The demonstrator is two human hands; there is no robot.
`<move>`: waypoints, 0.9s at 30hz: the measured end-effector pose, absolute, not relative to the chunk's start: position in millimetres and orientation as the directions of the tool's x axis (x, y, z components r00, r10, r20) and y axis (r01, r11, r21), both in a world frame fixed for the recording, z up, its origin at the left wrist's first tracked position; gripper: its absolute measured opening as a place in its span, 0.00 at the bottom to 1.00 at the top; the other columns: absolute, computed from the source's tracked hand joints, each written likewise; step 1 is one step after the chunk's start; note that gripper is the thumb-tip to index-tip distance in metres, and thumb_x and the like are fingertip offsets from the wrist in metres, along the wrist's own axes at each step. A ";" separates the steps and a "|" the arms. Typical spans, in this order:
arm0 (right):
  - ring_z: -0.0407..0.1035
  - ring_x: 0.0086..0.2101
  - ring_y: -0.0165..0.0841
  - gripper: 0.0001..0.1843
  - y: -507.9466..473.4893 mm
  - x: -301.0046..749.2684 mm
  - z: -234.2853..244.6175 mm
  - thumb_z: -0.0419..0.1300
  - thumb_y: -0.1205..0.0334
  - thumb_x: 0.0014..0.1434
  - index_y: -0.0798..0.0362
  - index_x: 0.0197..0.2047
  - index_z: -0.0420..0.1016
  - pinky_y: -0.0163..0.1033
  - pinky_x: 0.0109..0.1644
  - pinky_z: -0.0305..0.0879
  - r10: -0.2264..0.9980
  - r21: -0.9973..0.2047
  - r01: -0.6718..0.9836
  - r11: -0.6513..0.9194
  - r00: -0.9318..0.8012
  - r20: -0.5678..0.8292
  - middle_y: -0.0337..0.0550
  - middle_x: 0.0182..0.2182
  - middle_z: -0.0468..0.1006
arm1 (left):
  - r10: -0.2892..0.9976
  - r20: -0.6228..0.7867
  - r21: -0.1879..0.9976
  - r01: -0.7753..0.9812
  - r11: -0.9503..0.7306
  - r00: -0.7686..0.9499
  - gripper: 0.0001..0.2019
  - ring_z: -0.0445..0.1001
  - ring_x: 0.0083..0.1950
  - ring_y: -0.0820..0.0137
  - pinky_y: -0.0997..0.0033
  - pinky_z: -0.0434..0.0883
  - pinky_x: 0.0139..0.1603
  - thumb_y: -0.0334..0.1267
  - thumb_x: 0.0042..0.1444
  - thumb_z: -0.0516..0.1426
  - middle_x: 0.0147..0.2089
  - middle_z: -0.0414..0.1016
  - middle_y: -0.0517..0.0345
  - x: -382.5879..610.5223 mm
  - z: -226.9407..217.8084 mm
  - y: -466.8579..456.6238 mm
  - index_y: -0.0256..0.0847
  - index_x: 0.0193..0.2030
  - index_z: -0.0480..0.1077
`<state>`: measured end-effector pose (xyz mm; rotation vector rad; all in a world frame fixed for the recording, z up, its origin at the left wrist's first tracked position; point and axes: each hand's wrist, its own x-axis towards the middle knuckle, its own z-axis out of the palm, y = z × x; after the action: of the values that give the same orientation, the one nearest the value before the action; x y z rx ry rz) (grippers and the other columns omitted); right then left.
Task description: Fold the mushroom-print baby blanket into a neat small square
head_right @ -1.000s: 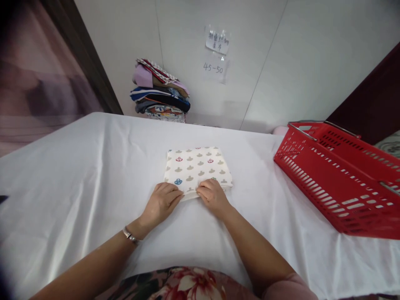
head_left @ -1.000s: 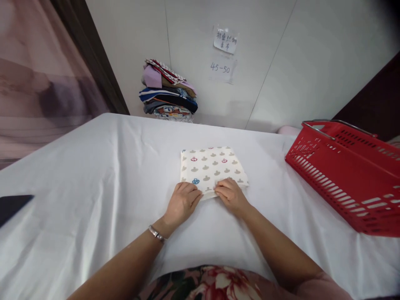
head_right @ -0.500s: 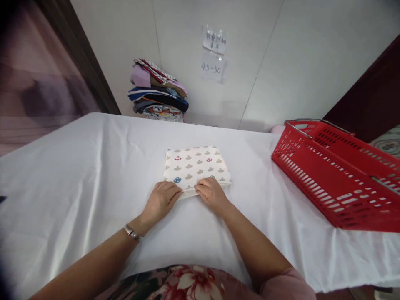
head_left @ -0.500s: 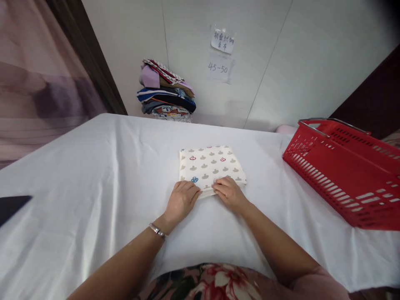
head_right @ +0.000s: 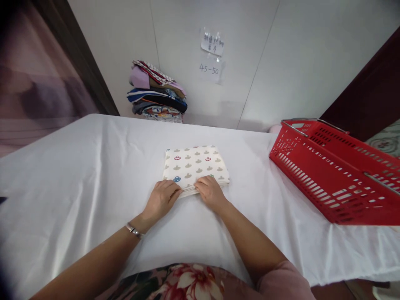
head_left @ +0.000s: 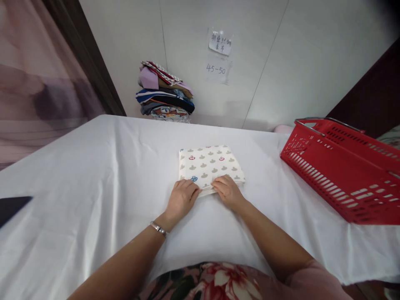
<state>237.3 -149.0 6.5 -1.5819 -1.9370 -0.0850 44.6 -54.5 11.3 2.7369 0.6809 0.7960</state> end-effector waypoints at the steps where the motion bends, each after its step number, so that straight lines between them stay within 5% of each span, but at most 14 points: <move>1: 0.62 0.38 0.36 0.11 -149.0 236.9 6.9 0.49 0.66 0.63 0.53 0.40 0.72 0.43 0.43 0.60 0.861 -0.326 0.904 0.278 -0.084 0.501 0.47 0.38 0.72 | 0.480 0.460 0.319 0.366 -0.874 0.746 0.09 0.67 0.38 0.66 0.62 0.62 0.41 0.40 0.60 0.50 0.34 0.71 0.55 44.2 10.6 -54.5 0.41 0.34 0.68; 27: 0.63 0.41 0.36 0.11 -153.8 243.8 12.8 0.51 0.66 0.61 0.51 0.46 0.70 0.45 0.47 0.59 0.896 -0.348 0.879 0.325 -0.168 0.410 0.46 0.40 0.72 | 0.445 0.459 0.245 0.372 -0.895 0.769 0.10 0.67 0.39 0.65 0.61 0.62 0.41 0.39 0.60 0.49 0.35 0.71 0.53 44.8 10.2 -54.6 0.41 0.36 0.69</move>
<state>243.8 -153.8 12.8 -1.5575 -2.0490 0.0405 44.8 -54.6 10.2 2.8217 0.6556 0.7849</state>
